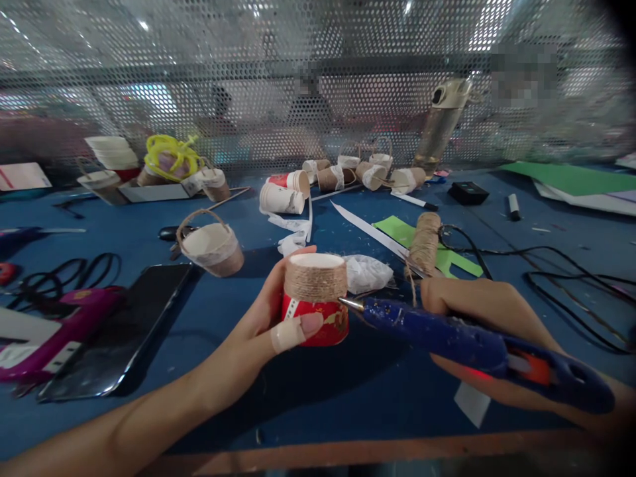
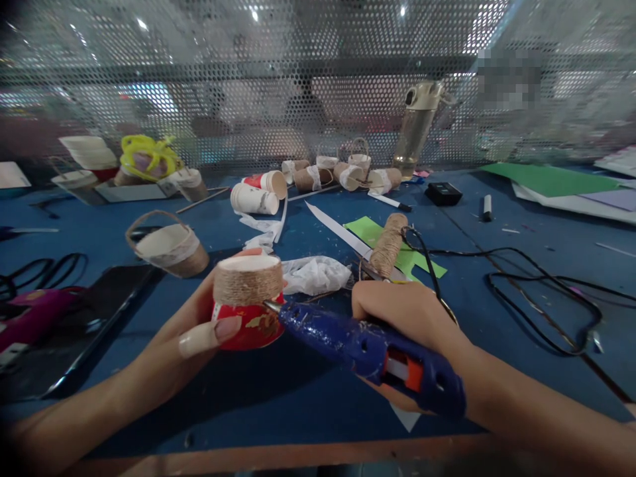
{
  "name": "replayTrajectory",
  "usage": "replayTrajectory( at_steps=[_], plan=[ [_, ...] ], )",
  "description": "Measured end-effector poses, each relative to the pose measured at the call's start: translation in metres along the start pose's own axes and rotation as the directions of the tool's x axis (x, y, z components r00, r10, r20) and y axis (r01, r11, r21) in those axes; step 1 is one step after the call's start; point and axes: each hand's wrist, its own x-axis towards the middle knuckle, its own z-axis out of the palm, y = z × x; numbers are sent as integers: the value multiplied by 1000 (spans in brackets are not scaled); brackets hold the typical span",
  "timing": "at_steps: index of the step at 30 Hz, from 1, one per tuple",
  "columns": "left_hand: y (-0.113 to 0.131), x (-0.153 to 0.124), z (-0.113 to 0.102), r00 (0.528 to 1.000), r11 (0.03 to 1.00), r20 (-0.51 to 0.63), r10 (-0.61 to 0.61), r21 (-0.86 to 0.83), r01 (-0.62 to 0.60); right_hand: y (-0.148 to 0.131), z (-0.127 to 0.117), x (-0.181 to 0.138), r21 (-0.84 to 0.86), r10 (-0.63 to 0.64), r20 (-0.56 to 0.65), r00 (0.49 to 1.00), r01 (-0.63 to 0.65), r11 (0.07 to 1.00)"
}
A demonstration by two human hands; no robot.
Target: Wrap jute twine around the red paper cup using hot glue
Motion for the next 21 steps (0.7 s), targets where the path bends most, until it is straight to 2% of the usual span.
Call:
replayTrajectory(
  at_steps=[7,18,21],
  plan=[
    [3,-1,9,1000,999,-29,-2,35,3,-8,4,3,2,-11,-29,1000,11,1000],
    [2,-1,8,999,998,-33,36,54,-35,-11,3,1,-8,-4,-41,999,4,1000],
    [1,-1,6,999,998,-34,36,45,-34,-4,3,-3,4,15,-24,1000,-15,1000]
  ],
)
